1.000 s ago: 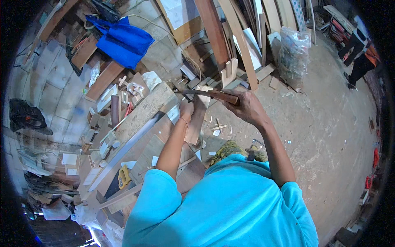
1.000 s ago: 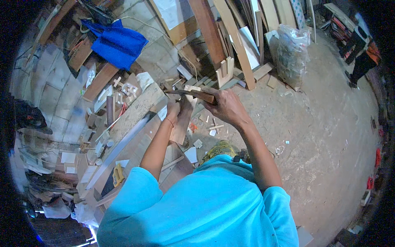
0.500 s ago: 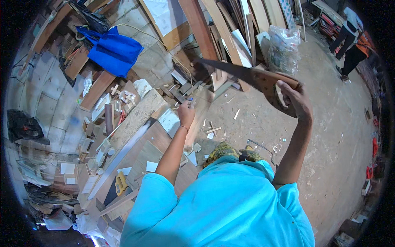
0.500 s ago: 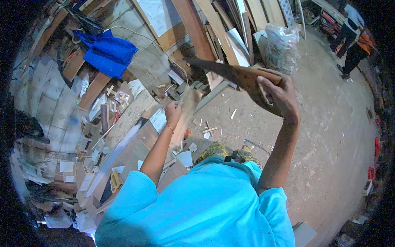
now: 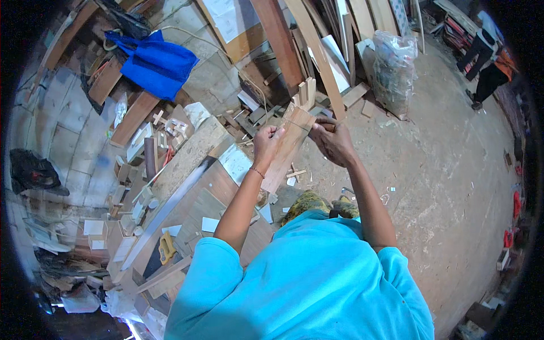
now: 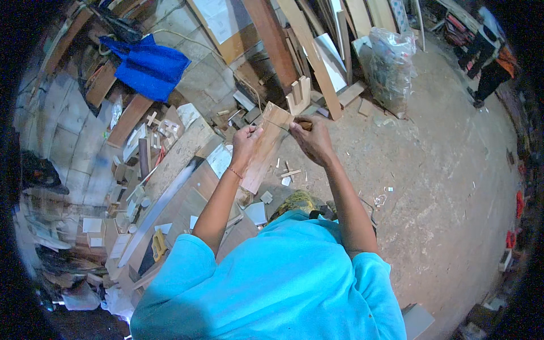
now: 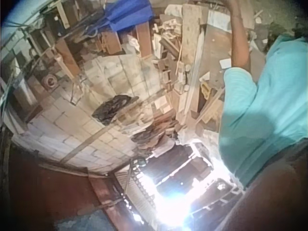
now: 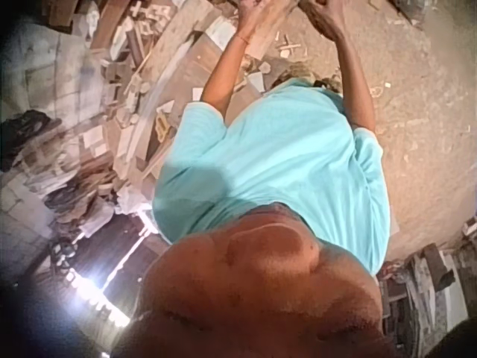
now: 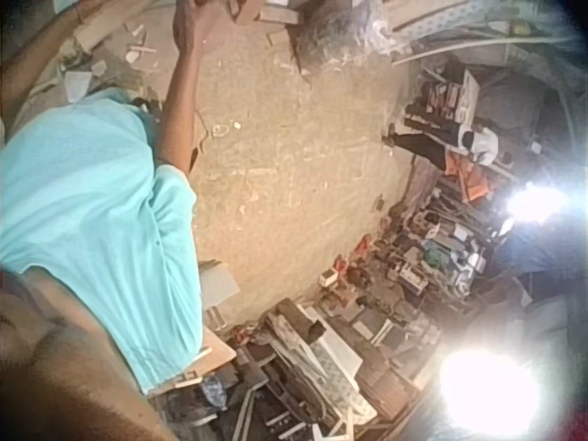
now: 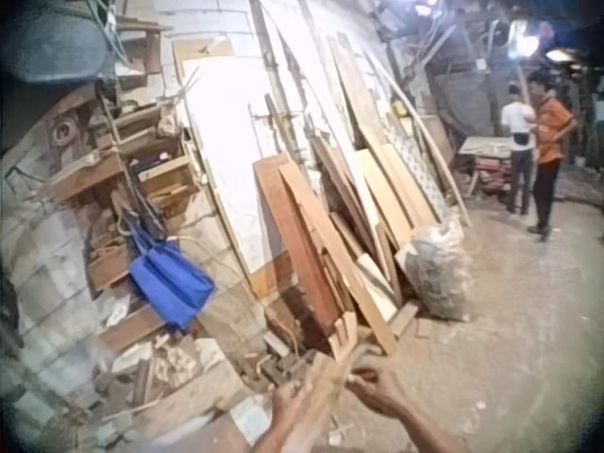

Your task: The person checks a wooden piece with a template and then cuts the wooden piece using a hand saw.

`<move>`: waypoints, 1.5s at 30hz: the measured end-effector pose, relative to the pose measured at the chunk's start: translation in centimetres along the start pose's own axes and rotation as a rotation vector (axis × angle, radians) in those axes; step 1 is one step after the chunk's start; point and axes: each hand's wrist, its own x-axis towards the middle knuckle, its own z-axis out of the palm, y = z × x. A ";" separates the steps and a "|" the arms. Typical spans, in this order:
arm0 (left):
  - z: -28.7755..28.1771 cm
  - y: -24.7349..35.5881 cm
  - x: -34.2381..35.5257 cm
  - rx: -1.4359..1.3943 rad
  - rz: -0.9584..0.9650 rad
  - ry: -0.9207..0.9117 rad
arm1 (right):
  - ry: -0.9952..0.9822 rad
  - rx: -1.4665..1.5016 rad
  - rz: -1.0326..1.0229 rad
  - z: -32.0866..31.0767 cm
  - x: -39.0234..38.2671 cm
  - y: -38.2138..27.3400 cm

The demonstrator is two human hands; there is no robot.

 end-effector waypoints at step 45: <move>-10.1 -14.8 -3.3 1.104 0.303 0.096 | -0.192 -0.473 -0.203 9.9 -2.8 -6.6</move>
